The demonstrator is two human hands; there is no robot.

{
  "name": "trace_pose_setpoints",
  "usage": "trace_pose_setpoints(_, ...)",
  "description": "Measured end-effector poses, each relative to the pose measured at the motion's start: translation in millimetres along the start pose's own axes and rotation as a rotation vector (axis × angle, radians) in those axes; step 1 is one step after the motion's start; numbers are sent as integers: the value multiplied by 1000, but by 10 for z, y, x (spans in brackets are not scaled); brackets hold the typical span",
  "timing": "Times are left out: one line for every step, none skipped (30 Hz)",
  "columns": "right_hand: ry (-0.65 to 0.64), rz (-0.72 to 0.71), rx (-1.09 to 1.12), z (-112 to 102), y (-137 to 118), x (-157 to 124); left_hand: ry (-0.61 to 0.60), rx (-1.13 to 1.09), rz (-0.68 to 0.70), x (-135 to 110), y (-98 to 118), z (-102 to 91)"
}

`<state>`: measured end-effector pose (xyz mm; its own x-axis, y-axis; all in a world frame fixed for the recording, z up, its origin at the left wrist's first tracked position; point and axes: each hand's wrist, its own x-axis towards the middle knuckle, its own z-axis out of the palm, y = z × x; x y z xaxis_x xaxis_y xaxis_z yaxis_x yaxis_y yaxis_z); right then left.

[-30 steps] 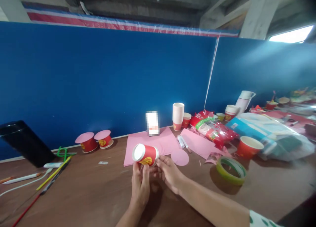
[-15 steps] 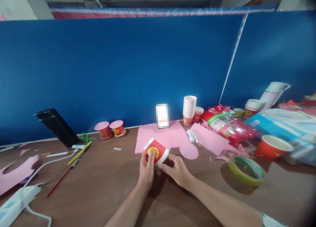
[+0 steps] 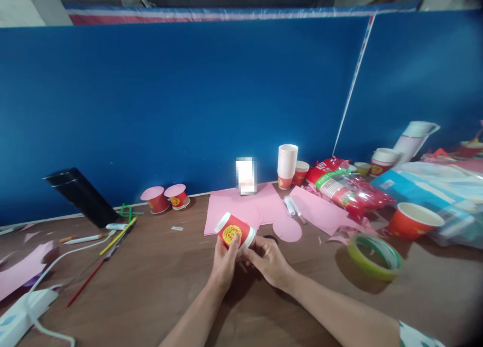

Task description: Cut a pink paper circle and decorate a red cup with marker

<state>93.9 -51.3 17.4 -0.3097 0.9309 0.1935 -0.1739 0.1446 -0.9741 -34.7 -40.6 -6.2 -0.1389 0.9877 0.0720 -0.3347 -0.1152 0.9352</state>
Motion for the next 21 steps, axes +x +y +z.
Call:
trace_pose_setpoints(-7, 8, -16, 1, -6, -3, 10, -12, -3, 1, 13, 5)
trace_pose_setpoints(-20, 8, -46, -4, -14, -5, 25, -28, -10, 4, 31, 10)
trace_pose_setpoints(-31, -8, -100, -17, -23, -4, 50, -49, -19, 9, 54, 16)
trace_pose_setpoints(-29, -36, -179, -40, -35, 2, 86, -75, -25, 18, 81, 20)
trace_pose_setpoints(-13, -74, -278, -74, -49, 15, 129, -104, -29, 32, 108, 23)
trace_pose_setpoints(30, -120, -395, -118, -66, 35, 180, -137, -14, 49, 133, 23)
trace_pose_setpoints(103, -146, -498, -172, -86, 62, 228, -173, 18, 70, 154, 19)
trace_pose_setpoints(152, -153, -585, -232, -108, 93, 273, -197, 49, 93, 167, 11)
trace_pose_setpoints(203, -141, -666, -294, -131, 127, 313, -194, 70, 116, 172, -1)
trace_pose_setpoints(225, -105, -753, -354, -155, 159, 344, -169, 82, 136, 171, -16)
trace_pose_setpoints(205, -60, -856, -408, -176, 187, 362, -142, 88, 153, 163, -32)
trace_pose_setpoints(176, -16, -971, -452, -194, 209, 368, -120, 93, 164, 153, -48)
trace_pose_setpoints(134, 21, -1078, -484, -206, 222, 370, -105, 99, 172, 141, -62)
trace_pose_setpoints(96, 47, -1162, -504, -213, 227, 367, -93, 104, 175, 130, -75)
trace_pose_setpoints(58, 58, -1222, -512, -214, 225, 363, -83, 108, 176, 122, -86)
trace_pose_setpoints(21, 58, -1259, -512, -211, 217, 362, -73, 111, 176, 115, -95)
trace_pose_setpoints(-17, 47, -1275, -507, -208, 207, 364, -61, 111, 176, 110, -102)
trace_pose_setpoints(-59, 29, -1279, -500, -205, 197, 370, -50, 113, 178, 106, -107)
trace_pose_setpoints(-102, 8, -1276, -495, -205, 187, 380, -42, 116, 181, 103, -112)
trace_pose_setpoints(-142, -9, -1270, -493, -210, 179, 388, -37, 121, 185, 100, -116)
trace_pose_setpoints(-172, -23, -1264, -497, -219, 172, 395, -37, 126, 191, 99, -119)
